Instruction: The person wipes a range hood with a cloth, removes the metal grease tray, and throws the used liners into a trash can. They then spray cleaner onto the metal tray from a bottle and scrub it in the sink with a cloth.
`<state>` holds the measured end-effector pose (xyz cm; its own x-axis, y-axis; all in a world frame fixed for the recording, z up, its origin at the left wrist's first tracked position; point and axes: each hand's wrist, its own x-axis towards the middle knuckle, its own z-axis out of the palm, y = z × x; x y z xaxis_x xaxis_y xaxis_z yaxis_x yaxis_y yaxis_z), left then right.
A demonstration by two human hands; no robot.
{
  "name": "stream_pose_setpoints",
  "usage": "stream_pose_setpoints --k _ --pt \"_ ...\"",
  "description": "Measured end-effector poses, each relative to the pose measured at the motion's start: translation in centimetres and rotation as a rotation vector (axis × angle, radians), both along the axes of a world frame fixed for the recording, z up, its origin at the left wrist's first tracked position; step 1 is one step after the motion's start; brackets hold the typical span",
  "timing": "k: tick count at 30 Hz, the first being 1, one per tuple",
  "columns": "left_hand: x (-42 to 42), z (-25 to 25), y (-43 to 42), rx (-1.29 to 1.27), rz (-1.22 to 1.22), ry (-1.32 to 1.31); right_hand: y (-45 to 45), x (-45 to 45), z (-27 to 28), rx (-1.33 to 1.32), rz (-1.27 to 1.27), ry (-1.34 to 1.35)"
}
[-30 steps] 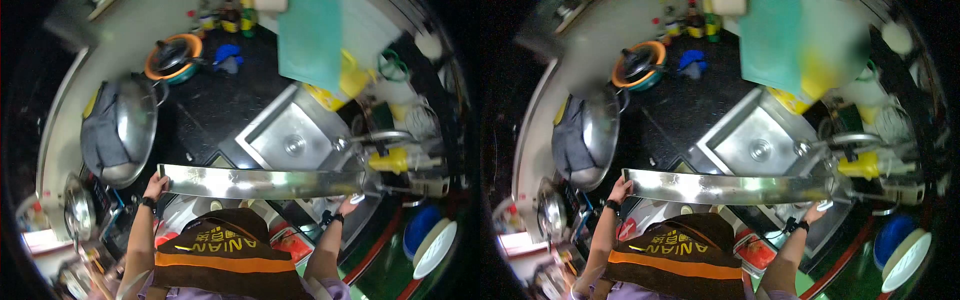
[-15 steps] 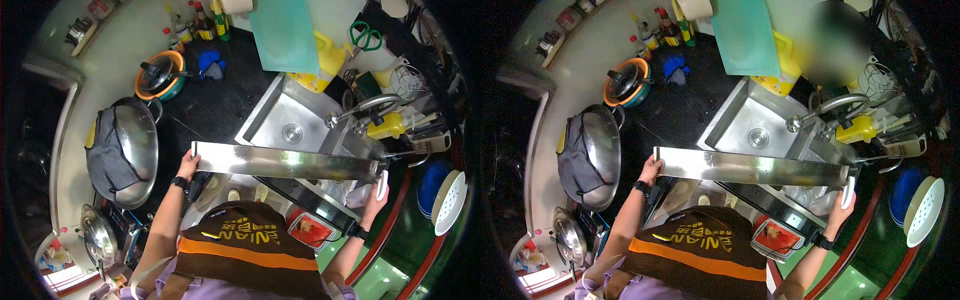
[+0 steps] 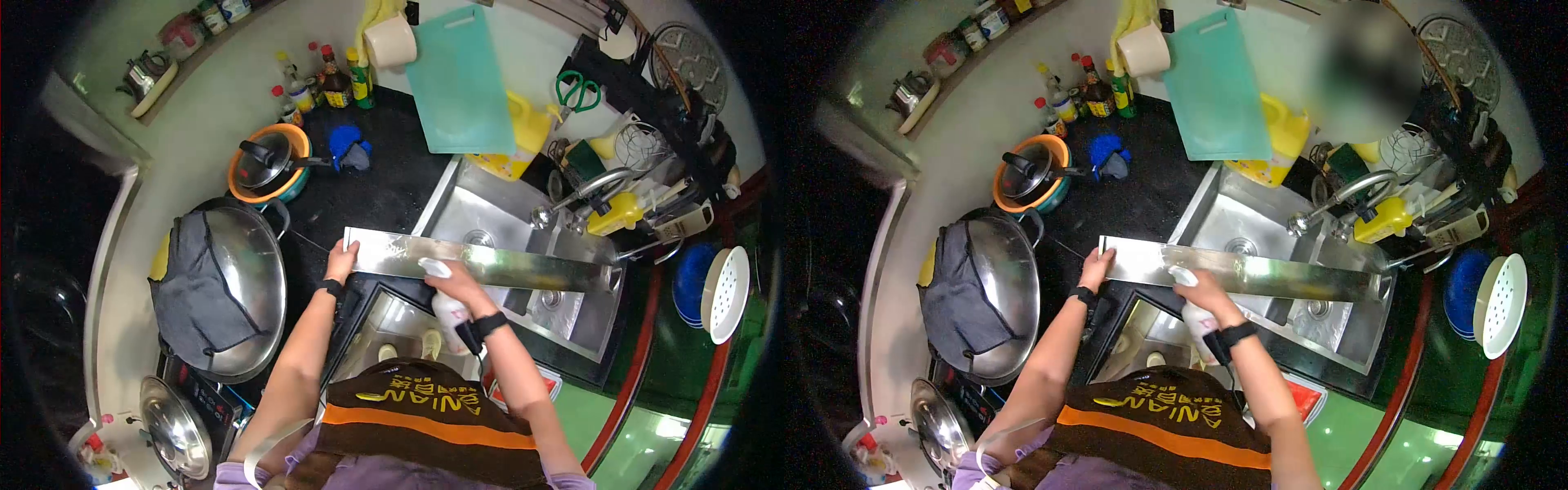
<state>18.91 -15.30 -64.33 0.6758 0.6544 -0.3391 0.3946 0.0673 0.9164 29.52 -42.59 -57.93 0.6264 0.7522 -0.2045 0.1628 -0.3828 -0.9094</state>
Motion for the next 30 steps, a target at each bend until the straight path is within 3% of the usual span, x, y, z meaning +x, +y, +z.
stream_pose_setpoints --k 2,6,8,14,16,18,20,22,28,30 --pt "0.1 -0.8 0.7 0.413 -0.074 0.186 3.7 0.0 0.0 -0.042 0.05 -0.061" --pt "0.0 0.9 0.2 0.456 -0.162 0.313 8.1 -0.3 0.0 -0.101 0.056 -0.151" --pt "0.1 0.3 -0.3 0.444 -0.11 0.355 9.5 -0.4 -0.2 -0.297 0.018 -0.211" --pt "-1.4 -1.2 -1.0 0.564 -0.167 0.274 8.6 -1.3 -0.9 -0.324 0.031 -0.191" --pt "-2.5 -0.4 -2.7 0.851 -0.082 0.201 7.3 -1.7 -1.1 -0.279 0.003 -0.247" --pt "-3.1 0.9 -3.9 0.871 -0.095 0.11 5.5 -2.2 1.0 -0.246 -0.07 -0.233" --pt "-3.9 2.7 -5.3 1.046 -0.266 0.005 3.8 -2.4 2.4 -0.291 -0.122 -0.161" --pt "-4.2 3.1 -6.8 1.024 -0.365 -0.009 1.8 -2.3 2.2 -0.416 -0.131 -0.091" --pt "-4.5 3.2 -9.7 0.994 -0.441 -0.02 -5.3 -1.7 1.4 -0.284 -0.319 -0.121" --pt "-4.6 2.9 -10.0 1.005 -0.436 -0.006 -7.6 -1.4 1.8 -0.336 -0.356 0.026"
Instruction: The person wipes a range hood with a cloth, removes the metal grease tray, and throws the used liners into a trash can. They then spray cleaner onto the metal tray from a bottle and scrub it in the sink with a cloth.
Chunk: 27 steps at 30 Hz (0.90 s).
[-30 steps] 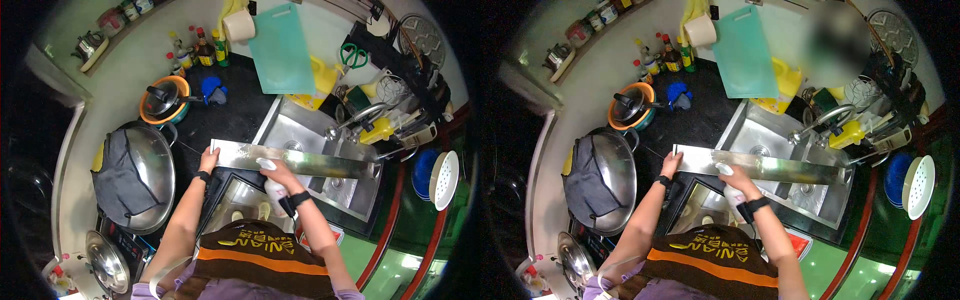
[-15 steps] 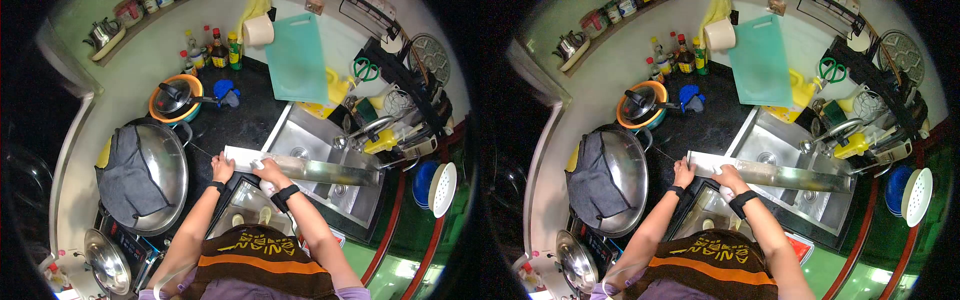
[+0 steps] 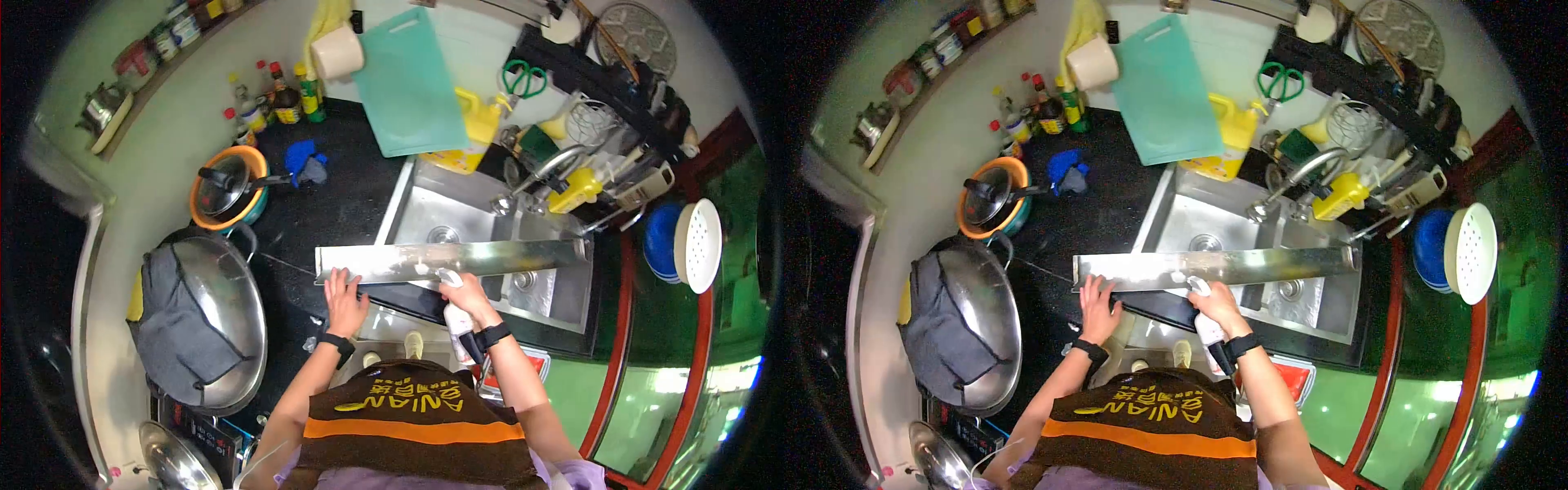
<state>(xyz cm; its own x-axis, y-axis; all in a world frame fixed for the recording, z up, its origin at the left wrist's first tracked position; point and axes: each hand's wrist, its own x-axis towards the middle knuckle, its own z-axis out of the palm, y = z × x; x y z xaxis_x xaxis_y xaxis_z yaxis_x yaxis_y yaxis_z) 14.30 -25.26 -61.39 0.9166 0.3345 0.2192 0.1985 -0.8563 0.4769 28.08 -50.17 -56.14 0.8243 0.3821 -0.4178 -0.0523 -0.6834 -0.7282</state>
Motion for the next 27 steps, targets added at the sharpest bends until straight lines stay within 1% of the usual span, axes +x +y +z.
stream_pose_setpoints --k 2,4,5,6,8,9,10,12,13,15,16,18,19,20,21,22,23,24,26,27 --pt "-0.2 0.0 0.0 0.01 -0.011 0.0 -2.0 0.0 0.5 -0.028 -0.02 -0.015" --pt "-0.3 0.1 0.1 0.011 0.0 0.002 -4.6 0.3 -0.3 0.047 -0.132 -0.166" --pt "-0.4 -0.1 0.3 0.016 0.009 0.003 -5.7 0.6 -0.3 0.037 -0.181 -0.156" --pt "-0.6 -0.3 0.4 0.027 0.017 -0.003 -7.3 0.7 -0.1 -0.027 -0.219 -0.181" --pt "-0.9 0.0 0.4 0.006 0.033 -0.017 -9.8 1.2 0.0 -0.043 -0.333 -0.064" --pt "-1.1 -0.1 0.4 0.008 0.024 -0.035 -11.1 1.5 -0.4 -0.058 -0.415 -0.044" --pt "-1.3 -0.1 0.3 0.004 0.031 -0.029 -12.1 1.7 0.3 -0.083 -0.436 -0.049" --pt "-1.6 -0.1 0.0 -0.022 0.039 -0.019 -15.0 2.2 -1.3 -0.023 -0.449 -0.171" --pt "-1.7 0.0 -0.2 -0.036 0.047 -0.005 -16.1 2.4 -1.8 -0.027 -0.46 -0.173" --pt "-2.0 -0.1 -0.5 -0.05 0.049 -0.005 -17.9 2.9 -2.9 0.054 -0.502 -0.203" --pt "-2.1 -0.3 -0.7 -0.053 0.053 -0.001 -18.4 3.0 -2.2 0.052 -0.508 -0.206" --pt "-2.1 0.3 -1.3 -0.055 0.04 -0.011 -19.1 3.3 0.0 0.112 -0.635 -0.114" --pt "-2.2 0.5 -1.6 -0.075 0.039 -0.009 -20.0 4.0 0.1 0.079 -0.643 -0.061" --pt "-2.3 0.7 -1.9 -0.095 0.04 -0.008 -21.2 4.4 -0.8 0.08 -0.645 -0.061" --pt "-2.3 1.0 -2.1 -0.093 0.035 -0.015 -22.4 5.0 -2.0 0.118 -0.667 -0.147" --pt "-2.3 1.0 -2.3 -0.093 0.034 -0.016 -23.0 5.3 -1.9 0.155 -0.687 -0.233" --pt "-2.3 1.0 -2.5 -0.1 0.039 -0.009 -23.8 5.7 -1.8 0.218 -0.667 -0.215" --pt "-2.3 1.1 -2.6 -0.108 0.045 -0.003 -24.5 6.1 -1.7 0.22 -0.665 -0.216" --pt "-2.2 1.2 -2.9 -0.101 0.049 -0.009 -24.6 6.6 0.6 0.144 -0.805 -0.045" --pt "-2.2 1.3 -3.0 -0.112 0.044 -0.014 -25.4 7.3 -0.1 0.111 -0.827 -0.084"
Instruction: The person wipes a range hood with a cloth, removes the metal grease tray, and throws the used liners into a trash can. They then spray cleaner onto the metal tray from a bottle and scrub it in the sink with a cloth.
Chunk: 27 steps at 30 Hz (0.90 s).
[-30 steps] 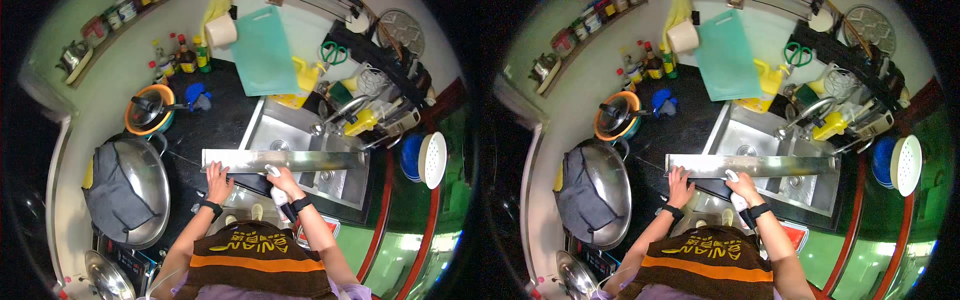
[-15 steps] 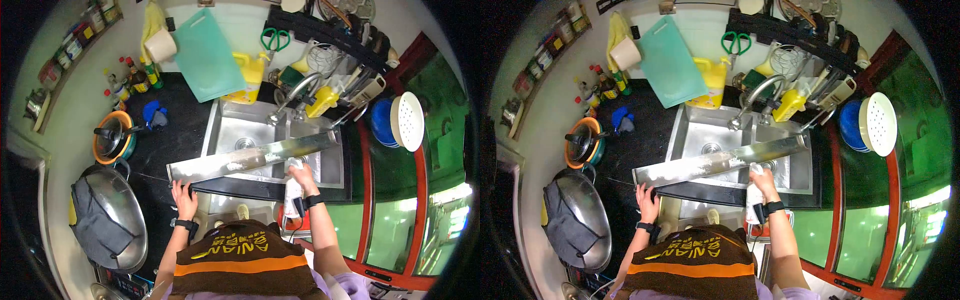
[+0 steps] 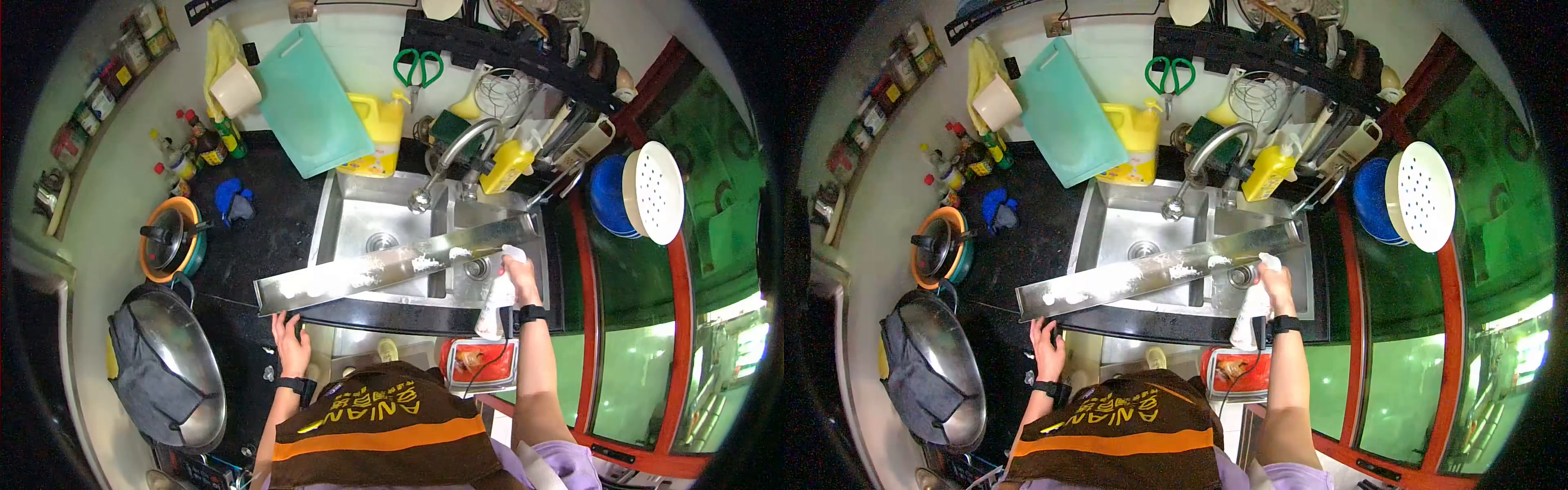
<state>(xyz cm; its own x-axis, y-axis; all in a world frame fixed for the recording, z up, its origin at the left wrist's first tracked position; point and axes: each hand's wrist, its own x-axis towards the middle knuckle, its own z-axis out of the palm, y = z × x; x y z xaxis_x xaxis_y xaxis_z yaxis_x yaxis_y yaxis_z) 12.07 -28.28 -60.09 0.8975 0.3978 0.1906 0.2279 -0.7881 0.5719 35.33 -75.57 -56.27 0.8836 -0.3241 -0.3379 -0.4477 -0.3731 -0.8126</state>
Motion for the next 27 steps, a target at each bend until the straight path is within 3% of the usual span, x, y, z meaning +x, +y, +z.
stream_pose_setpoints --k 6,8,11,15,16,21,23,24,25,27 --pt "0.0 0.2 -0.8 -0.012 -0.005 0.001 -3.8 1.9 -3.9 0.02 -0.035 -0.082" --pt "0.0 0.2 -1.0 -0.011 0.001 0.003 -3.7 1.9 -2.9 0.11 -0.063 -0.126" --pt "-0.1 0.1 -1.2 0.005 -0.009 -0.009 -4.4 2.4 -2.8 0.047 -0.129 -0.085" --pt "-0.3 0.2 -1.4 -0.002 -0.008 -0.003 -5.0 1.8 -1.6 0.297 -0.032 -0.185" --pt "-0.3 0.3 -1.5 -0.006 -0.007 0.002 -4.0 1.4 0.2 0.301 -0.029 -0.213" --pt "-0.6 -0.2 -1.5 -0.023 -0.004 0.0 -5.6 3.6 -1.2 0.178 -0.054 -0.076" --pt "-0.5 -0.5 -1.4 -0.034 0.025 0.005 -5.1 2.9 -0.1 0.302 -0.11 -0.131" --pt "-0.4 -0.7 -1.4 -0.004 -0.022 0.003 -5.6 2.2 -0.7 0.354 -0.025 -0.285" --pt "-1.0 -0.4 -1.0 0.035 -0.035 0.009 -5.8 1.0 1.0 0.089 0.128 -0.168" --pt "-1.2 -0.1 -1.0 -0.127 -0.021 0.013 -2.4 -0.2 4.1 0.18 0.156 -0.082"
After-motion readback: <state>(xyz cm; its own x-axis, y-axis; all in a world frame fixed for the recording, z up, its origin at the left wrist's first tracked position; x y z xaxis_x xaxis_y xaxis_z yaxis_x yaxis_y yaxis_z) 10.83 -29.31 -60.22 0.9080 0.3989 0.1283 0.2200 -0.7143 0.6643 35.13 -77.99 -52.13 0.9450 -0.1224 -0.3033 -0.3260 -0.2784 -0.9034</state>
